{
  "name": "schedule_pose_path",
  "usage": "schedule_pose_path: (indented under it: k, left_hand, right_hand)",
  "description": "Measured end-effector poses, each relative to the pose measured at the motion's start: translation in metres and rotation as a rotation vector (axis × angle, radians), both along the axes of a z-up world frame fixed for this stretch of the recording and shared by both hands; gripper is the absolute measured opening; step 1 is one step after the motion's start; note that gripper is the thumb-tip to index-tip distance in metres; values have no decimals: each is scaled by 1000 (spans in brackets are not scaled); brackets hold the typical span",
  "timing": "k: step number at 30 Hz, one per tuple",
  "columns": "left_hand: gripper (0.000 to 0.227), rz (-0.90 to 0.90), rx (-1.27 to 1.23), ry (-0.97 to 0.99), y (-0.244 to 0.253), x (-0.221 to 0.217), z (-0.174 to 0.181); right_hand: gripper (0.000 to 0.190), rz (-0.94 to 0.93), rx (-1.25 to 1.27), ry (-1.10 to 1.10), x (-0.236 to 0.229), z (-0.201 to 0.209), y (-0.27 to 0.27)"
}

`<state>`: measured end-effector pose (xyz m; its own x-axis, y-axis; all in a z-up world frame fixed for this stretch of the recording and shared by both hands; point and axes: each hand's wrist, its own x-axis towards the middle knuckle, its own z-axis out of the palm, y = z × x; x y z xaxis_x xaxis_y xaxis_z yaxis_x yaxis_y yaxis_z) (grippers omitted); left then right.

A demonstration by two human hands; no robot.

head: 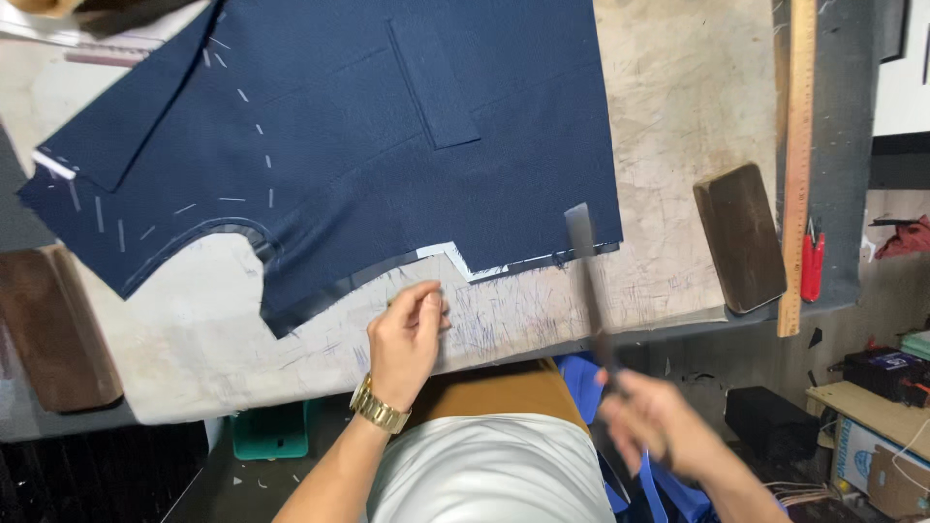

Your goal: The person cuts a dark blue garment piece with large shears and marks lines on it using a ruler and a piece of tailor's chalk.

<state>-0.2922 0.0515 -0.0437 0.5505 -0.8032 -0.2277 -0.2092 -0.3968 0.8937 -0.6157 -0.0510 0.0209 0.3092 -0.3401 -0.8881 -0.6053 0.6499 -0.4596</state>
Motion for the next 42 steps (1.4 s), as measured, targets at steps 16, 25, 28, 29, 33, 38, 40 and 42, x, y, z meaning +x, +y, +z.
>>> schedule_pose_path:
  k: [16, 25, 28, 29, 33, 38, 40, 42]
  left_hand:
    - [17, 216, 400, 342, -52, -9, 6]
    - [18, 248, 457, 438, -62, -13, 2]
    - [19, 231, 461, 430, -63, -11, 3]
    - [19, 218, 462, 414, -63, -11, 4]
    - [20, 210, 459, 415, -62, -11, 4]
    - [18, 204, 423, 415, -59, -12, 1]
    - [19, 203, 418, 416, -59, -11, 1]
    - [19, 202, 413, 417, -59, -11, 1]
  right_hand:
    - [35, 603, 447, 250, 97, 39, -26]
    - [62, 453, 285, -77, 55, -35, 25]
    - [64, 439, 292, -81, 59, -33, 25]
    - [64, 419, 311, -81, 62, -30, 23]
    - [70, 407, 360, -21, 63, -33, 24]
    - [70, 483, 238, -107, 58, -41, 29]
    - [70, 469, 269, -80, 65, -35, 23]
    - [70, 453, 300, -53, 68, -33, 20]
